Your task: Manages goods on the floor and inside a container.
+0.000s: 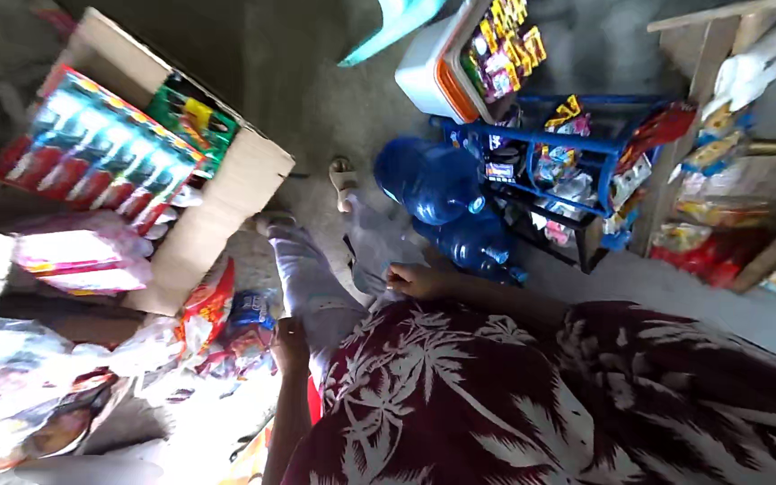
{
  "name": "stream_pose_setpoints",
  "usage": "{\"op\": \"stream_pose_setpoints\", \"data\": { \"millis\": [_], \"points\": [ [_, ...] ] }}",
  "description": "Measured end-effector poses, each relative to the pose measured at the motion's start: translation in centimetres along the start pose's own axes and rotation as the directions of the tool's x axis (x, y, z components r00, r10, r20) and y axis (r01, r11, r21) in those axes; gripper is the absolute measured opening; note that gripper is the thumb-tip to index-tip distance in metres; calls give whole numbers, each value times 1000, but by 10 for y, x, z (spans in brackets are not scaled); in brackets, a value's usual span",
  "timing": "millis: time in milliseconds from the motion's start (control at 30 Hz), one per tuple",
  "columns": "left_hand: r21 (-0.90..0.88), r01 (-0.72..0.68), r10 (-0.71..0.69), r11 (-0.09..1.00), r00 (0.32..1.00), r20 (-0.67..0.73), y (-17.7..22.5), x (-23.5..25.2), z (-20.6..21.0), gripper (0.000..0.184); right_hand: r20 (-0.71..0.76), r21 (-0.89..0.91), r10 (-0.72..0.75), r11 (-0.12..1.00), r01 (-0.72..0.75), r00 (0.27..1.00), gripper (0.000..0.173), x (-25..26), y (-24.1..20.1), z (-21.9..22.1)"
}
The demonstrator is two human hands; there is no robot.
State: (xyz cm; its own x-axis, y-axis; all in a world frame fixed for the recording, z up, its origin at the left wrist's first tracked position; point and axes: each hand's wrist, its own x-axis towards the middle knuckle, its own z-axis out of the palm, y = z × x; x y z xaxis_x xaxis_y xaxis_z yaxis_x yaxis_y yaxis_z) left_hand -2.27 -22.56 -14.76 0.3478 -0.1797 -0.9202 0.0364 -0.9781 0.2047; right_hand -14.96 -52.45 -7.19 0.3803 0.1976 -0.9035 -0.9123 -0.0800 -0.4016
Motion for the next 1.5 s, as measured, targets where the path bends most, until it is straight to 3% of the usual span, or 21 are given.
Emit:
{"op": "stream_pose_setpoints", "data": {
  "millis": [100,133,233,300,367,433,500,567,600,667,767,833,1000,1067,1200,1300,1333,1400,1433,1500],
  "points": [
    [-33,-99,101,995,992,78,7,-17,5,32,-32,65,188,981,-185,982,31,-14,48,-15],
    [-60,-129,135,990,986,95,13,-24,3,32,-75,77,190,980,-184,979,32,-15,66,-17],
    [-95,-151,169,984,961,220,27,-60,-8,32,-265,-102,-26,995,-2,964,35,-22,98,-11],
    [-104,-99,135,990,884,448,26,-81,-12,32,-367,-308,-209,947,93,906,53,-20,118,-1],
    [-104,3,66,995,754,654,13,-78,2,32,-402,-370,-241,925,83,883,75,-4,138,2],
    [-128,19,88,992,624,776,-15,-58,19,38,-414,-378,-229,924,62,881,82,18,155,5],
    [-61,-86,99,994,570,816,-20,-31,29,35,-449,-371,-233,927,57,863,78,41,163,1],
    [150,-256,17,955,552,834,-4,-2,29,29,-487,-378,-228,925,32,843,74,62,162,-10],
    [231,-320,-11,919,565,825,4,13,28,30,-508,-393,-230,920,15,830,72,71,159,-14],
    [218,-369,100,904,677,729,12,47,29,34,-548,-445,-280,896,9,788,68,89,154,-27],
    [138,-437,371,889,863,344,1,112,51,33,-588,-449,-337,892,50,735,58,108,148,-46],
    [182,-450,432,874,892,134,-10,154,66,30,-604,-468,-384,880,79,698,56,117,150,-53],
    [252,-389,352,886,919,180,-5,206,63,35,-680,-563,-540,818,118,497,57,139,177,-63],
    [265,-459,453,848,887,89,-10,215,60,34,-687,-593,-602,788,166,407,56,153,191,-66],
    [351,-655,732,670,660,-167,0,226,60,39,-632,-721,-761,647,247,148,53,188,214,-70],
    [393,-702,803,593,551,-227,11,216,58,37,-608,-743,-792,591,314,52,51,195,217,-66],
    [399,-724,827,563,499,-261,16,212,64,37,-593,-749,-801,587,307,82,50,186,220,-72],
    [427,-735,849,526,430,-305,17,207,67,36,-593,-732,-771,636,245,231,46,164,221,-75],
    [437,-738,857,513,416,-303,18,208,70,35,-618,-737,-736,665,123,275,43,149,222,-85],
    [442,-724,848,529,465,-254,20,209,75,31,-727,-683,-604,686,-251,326,39,109,242,-100]
  ]
}}
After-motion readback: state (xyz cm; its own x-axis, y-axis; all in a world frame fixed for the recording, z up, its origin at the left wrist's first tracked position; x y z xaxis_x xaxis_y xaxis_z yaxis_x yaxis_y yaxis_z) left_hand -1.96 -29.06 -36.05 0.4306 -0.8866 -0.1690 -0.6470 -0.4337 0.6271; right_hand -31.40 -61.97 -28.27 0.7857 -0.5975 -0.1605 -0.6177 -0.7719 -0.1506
